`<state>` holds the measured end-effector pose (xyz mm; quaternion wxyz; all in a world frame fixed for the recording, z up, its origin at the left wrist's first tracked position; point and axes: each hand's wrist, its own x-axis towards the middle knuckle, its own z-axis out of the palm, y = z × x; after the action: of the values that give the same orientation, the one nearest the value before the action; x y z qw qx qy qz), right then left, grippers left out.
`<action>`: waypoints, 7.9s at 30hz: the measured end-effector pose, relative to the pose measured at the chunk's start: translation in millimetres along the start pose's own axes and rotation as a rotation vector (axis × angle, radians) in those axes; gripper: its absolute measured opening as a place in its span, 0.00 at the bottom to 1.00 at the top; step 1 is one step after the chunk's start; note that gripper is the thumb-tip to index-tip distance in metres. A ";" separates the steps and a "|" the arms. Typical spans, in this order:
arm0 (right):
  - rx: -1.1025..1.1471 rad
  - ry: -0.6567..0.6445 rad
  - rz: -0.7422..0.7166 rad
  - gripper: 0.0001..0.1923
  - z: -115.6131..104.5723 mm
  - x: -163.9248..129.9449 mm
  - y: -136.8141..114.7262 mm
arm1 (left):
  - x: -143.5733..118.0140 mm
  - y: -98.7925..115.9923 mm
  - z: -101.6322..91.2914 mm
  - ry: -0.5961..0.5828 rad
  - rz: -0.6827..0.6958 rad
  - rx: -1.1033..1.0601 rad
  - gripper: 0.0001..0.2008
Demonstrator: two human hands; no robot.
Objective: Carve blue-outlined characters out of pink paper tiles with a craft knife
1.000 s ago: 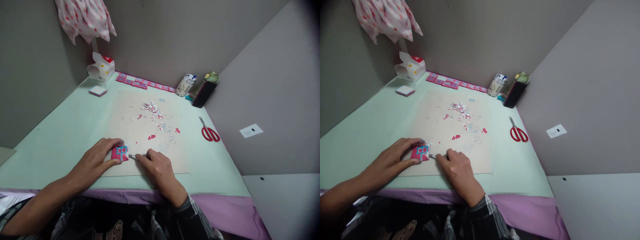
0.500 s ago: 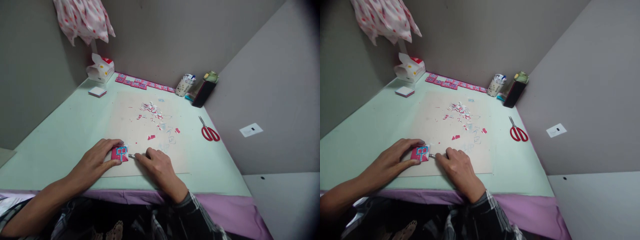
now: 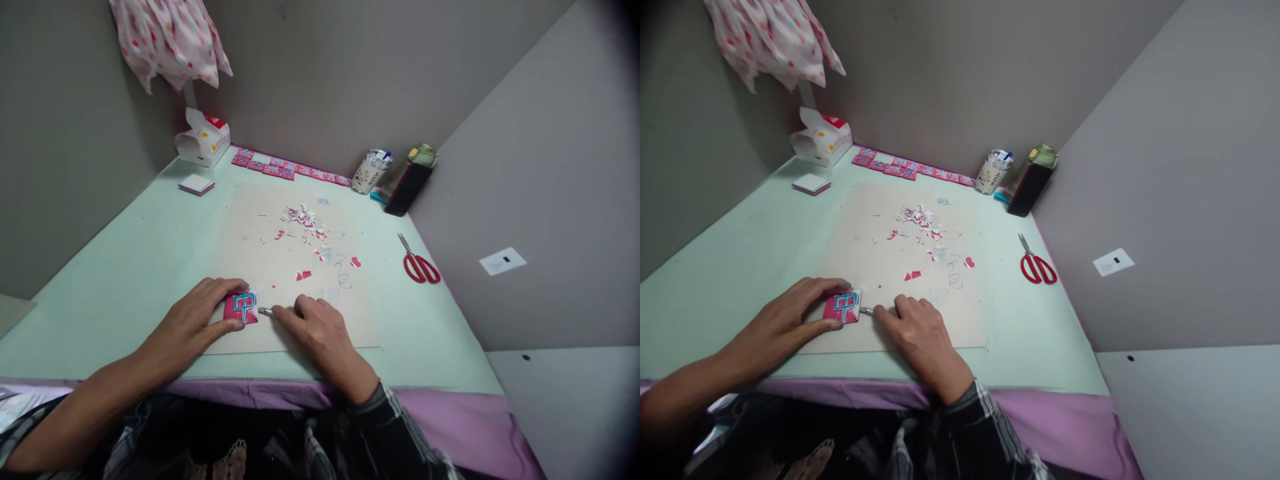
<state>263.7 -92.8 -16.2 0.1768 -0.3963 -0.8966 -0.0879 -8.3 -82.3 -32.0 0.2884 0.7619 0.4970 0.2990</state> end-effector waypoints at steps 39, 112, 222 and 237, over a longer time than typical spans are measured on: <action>-0.028 0.072 0.289 0.15 -2.2 -10.8 -57.9 | -4.5 14.8 12.6 0.106 0.002 0.117 0.22; 0.027 0.053 0.475 0.11 3.1 14.7 -72.0 | -5.5 15.7 14.2 0.153 0.072 0.189 0.21; 0.177 -0.034 0.175 0.15 -10.1 -7.6 -22.9 | -11.8 0.7 21.8 0.120 0.025 -0.001 0.20; 0.065 -0.053 0.132 0.15 -8.4 -3.2 -23.0 | -10.4 3.5 20.8 0.106 -0.003 -0.014 0.20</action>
<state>250.7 -112.9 -10.1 0.1711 -0.4510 -0.8752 -0.0363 5.8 -96.2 -44.9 0.2673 0.7422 0.5106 0.3420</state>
